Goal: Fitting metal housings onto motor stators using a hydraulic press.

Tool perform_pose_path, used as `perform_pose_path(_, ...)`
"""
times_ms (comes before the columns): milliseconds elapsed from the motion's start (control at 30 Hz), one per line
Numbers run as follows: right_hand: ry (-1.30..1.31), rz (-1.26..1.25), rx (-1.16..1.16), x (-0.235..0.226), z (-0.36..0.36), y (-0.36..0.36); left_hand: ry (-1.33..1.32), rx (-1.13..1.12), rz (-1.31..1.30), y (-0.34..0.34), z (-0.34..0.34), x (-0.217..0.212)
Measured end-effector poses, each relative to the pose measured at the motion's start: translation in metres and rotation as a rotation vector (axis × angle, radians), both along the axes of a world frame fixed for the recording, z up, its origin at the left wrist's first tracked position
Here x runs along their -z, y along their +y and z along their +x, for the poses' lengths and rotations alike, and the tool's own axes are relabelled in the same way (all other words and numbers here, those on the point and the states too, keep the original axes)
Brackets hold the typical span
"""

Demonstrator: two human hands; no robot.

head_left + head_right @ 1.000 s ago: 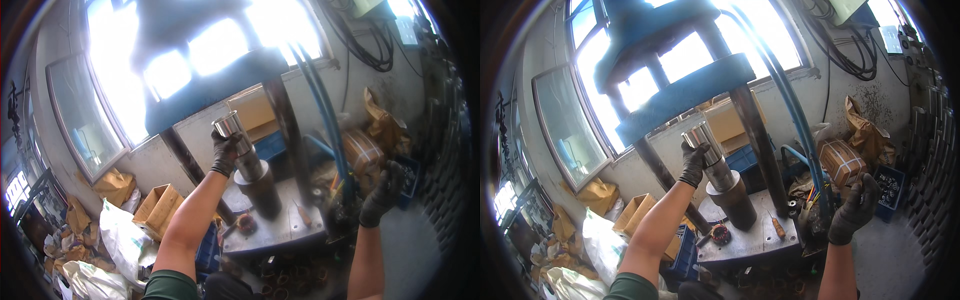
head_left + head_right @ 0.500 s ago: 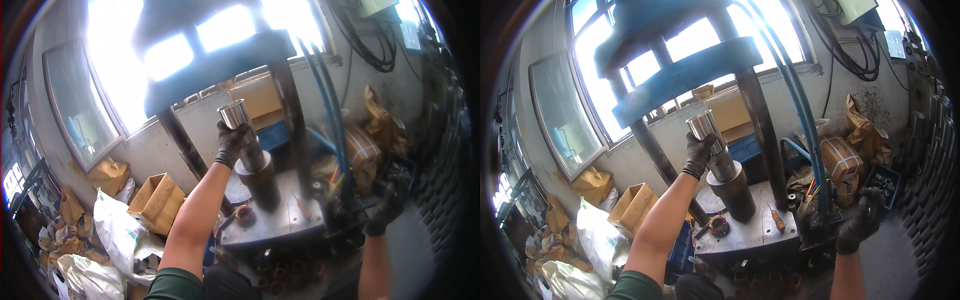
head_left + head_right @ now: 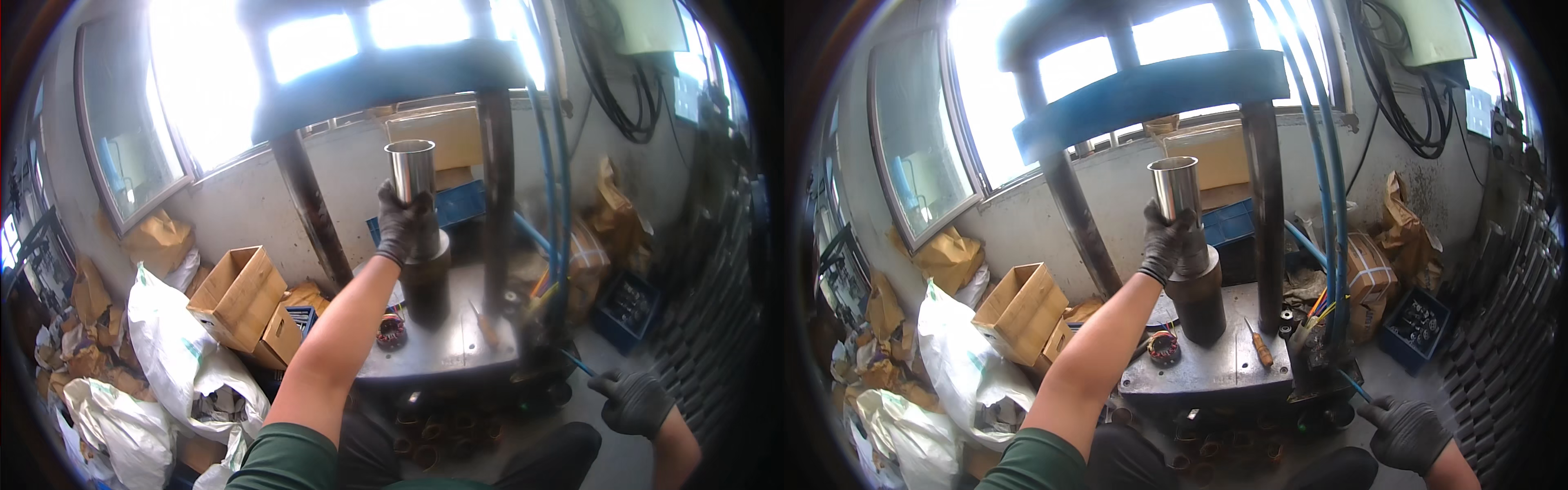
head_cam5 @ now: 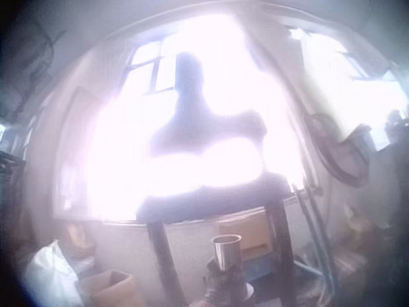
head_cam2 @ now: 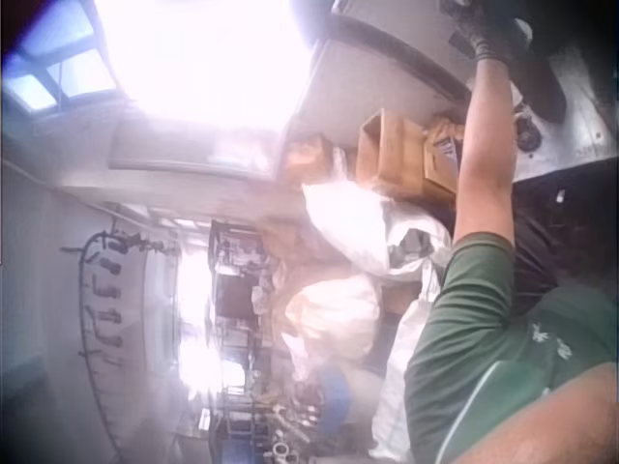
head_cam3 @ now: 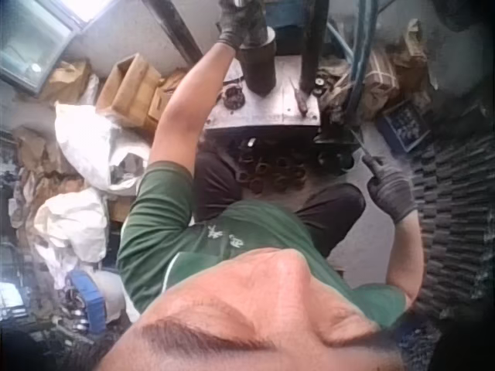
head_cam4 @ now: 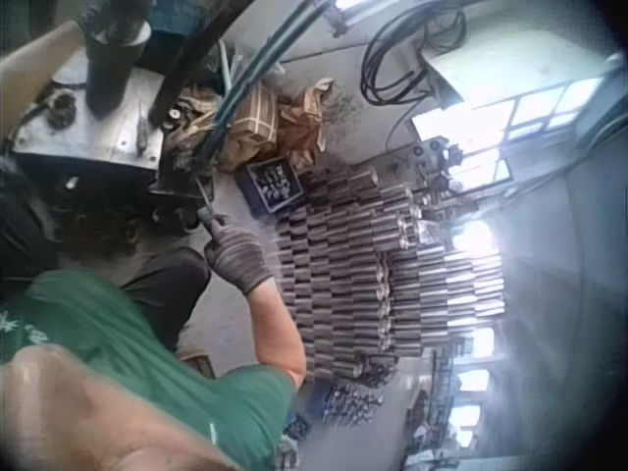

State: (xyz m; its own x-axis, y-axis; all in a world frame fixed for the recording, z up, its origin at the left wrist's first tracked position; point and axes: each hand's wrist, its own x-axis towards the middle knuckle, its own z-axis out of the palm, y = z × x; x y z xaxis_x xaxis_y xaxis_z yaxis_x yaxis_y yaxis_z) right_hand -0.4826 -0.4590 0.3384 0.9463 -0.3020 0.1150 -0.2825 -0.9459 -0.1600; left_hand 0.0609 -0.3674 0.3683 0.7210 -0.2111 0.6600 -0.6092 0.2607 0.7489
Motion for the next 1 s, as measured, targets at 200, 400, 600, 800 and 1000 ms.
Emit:
perform_pose_path(200,0.575,0.012,-0.084,0.006,0.01,-0.022,0.41,0.569,-0.427,0.007,-0.019,0.02)
perform_pose_path(400,0.66,0.028,-0.123,0.053,-0.034,-0.015,0.111,0.076,0.079,0.007,-0.007,0.03)
perform_pose_path(600,0.429,0.046,0.111,0.089,-0.06,0.028,0.231,-0.009,0.223,0.029,-0.036,0.008)
perform_pose_path(800,0.261,0.043,0.2,0.091,-0.056,0.04,0.179,0.142,0.118,0.03,-0.036,0.008)
perform_pose_path(1000,0.207,0.094,0.242,0.092,-0.052,0.037,0.168,0.07,0.246,0.033,-0.037,0.001)
